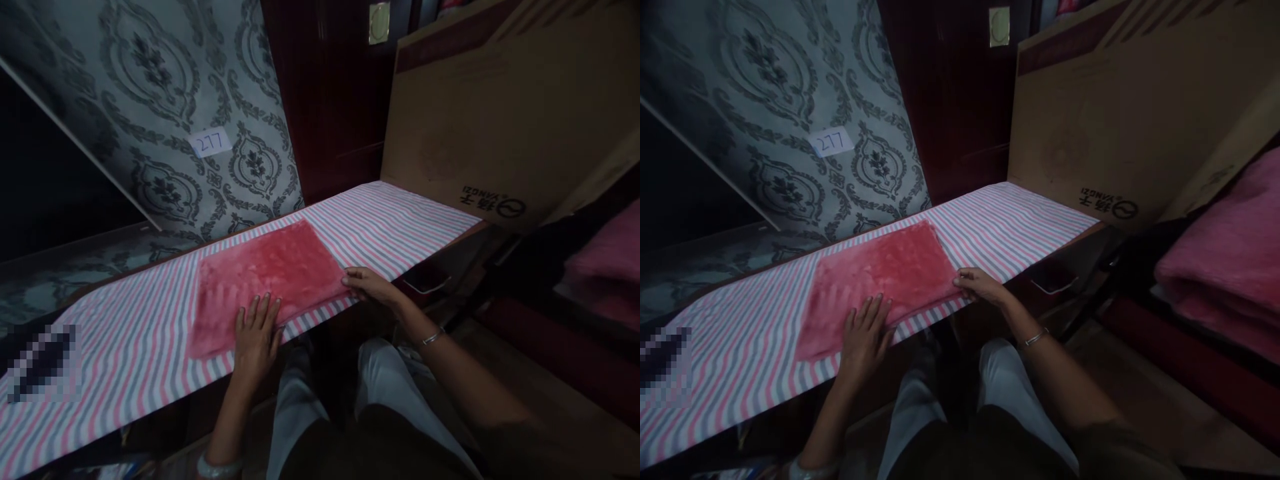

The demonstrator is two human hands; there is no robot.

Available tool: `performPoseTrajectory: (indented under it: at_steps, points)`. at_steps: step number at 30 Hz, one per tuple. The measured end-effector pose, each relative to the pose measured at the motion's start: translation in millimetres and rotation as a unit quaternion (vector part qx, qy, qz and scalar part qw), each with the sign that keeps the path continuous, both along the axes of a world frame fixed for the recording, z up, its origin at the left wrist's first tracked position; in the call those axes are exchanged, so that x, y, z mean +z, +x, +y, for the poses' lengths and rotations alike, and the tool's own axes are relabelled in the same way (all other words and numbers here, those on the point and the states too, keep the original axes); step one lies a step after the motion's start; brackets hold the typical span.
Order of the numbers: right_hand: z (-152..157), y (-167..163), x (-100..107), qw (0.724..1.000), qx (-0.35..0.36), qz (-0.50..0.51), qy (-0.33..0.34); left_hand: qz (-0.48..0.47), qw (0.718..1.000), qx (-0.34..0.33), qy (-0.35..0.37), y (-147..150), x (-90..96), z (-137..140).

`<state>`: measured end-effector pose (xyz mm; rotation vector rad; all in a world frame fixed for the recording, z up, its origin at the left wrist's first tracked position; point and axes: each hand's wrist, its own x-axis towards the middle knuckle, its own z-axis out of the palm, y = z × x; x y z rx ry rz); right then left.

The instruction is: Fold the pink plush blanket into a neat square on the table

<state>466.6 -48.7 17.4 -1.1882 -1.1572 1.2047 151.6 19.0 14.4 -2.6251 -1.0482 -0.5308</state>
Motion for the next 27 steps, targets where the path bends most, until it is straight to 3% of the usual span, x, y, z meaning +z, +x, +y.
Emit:
performPoseTrajectory:
  at_steps: [4, 7, 10, 12, 14, 17, 21, 27]
  points:
    - [-0.4, -0.9, -5.4, 1.000, -0.023, -0.008, 0.008, 0.004, 1.000, -0.010, 0.006, -9.9, 1.0, 0.0]
    - [-5.9, -1.9, -9.4, 0.991, -0.116, -0.047, 0.049, 0.012, 1.000, 0.006, 0.013, -21.4, 3.3, 0.2]
    - [-16.3, -6.7, -4.6, 0.946, -0.253, -0.150, 0.141, 0.006, 0.999, 0.050, 0.019, -37.8, 5.8, -0.1]
    - [-22.3, -13.7, 1.8, 0.898, -0.281, -0.256, 0.222, -0.001, 0.996, 0.084, 0.019, -50.0, 7.8, 0.0]
    - [-25.4, -22.5, 5.3, 0.852, -0.240, -0.368, 0.285, -0.010, 0.994, 0.112, 0.012, -62.6, 9.4, 1.4]
    - [-25.2, -32.3, -1.9, 0.806, -0.141, -0.488, 0.304, -0.035, 0.992, 0.125, -0.002, -82.9, 8.6, 7.0]
    - [-22.2, -30.2, -23.8, 0.792, -0.089, -0.529, 0.292, -0.078, 0.994, 0.070, -0.031, -107.9, -0.3, 16.7]
    - [-18.3, -24.1, -40.3, 0.782, -0.113, -0.514, 0.334, -0.183, 0.980, 0.063, -0.037, -113.3, -18.0, 15.8]
